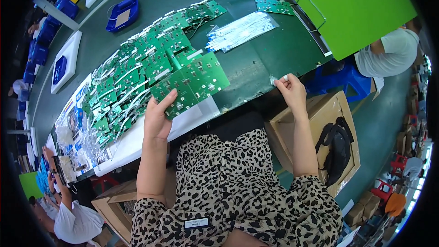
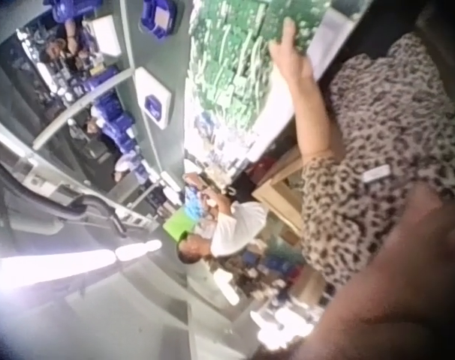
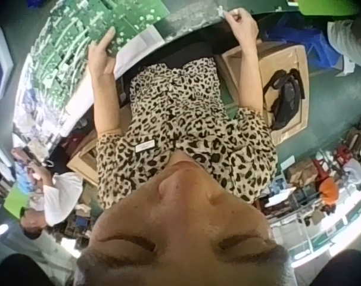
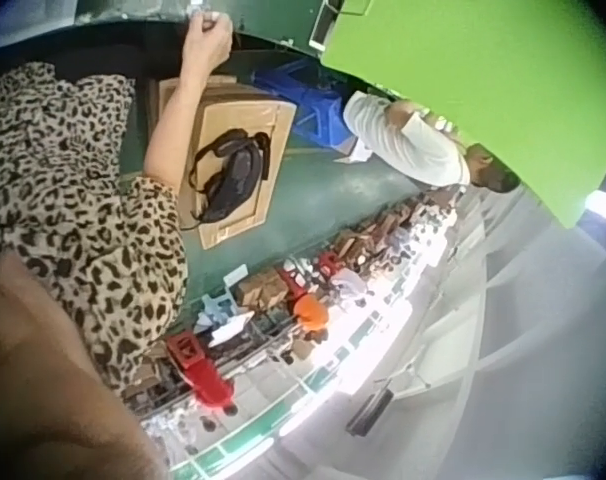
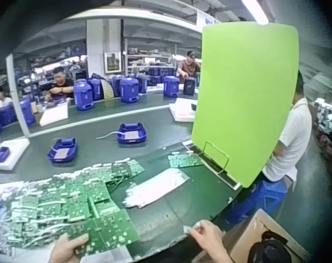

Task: The person assembles electronic circuit boards into plastic housings by hand, taking the circuit boards from a cardboard box and inserting them into the plastic housings.

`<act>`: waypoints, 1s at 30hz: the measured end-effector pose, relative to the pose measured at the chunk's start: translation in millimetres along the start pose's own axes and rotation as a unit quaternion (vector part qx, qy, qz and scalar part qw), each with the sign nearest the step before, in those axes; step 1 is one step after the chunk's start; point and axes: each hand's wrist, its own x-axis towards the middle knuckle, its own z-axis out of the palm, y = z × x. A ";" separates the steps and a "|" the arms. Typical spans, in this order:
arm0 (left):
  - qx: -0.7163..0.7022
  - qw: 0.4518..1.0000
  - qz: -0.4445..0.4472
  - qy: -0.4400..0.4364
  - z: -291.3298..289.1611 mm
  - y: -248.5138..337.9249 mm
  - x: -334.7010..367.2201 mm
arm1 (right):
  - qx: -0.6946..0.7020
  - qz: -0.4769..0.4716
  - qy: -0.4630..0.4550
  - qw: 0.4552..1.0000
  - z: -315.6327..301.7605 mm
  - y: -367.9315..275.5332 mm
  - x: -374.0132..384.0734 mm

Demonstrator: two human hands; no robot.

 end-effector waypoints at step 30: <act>-0.016 0.985 -0.116 -0.127 -10.8 8.4 -32.0 | 0.604 0.120 -0.469 0.633 35.2 -126.5 -40.4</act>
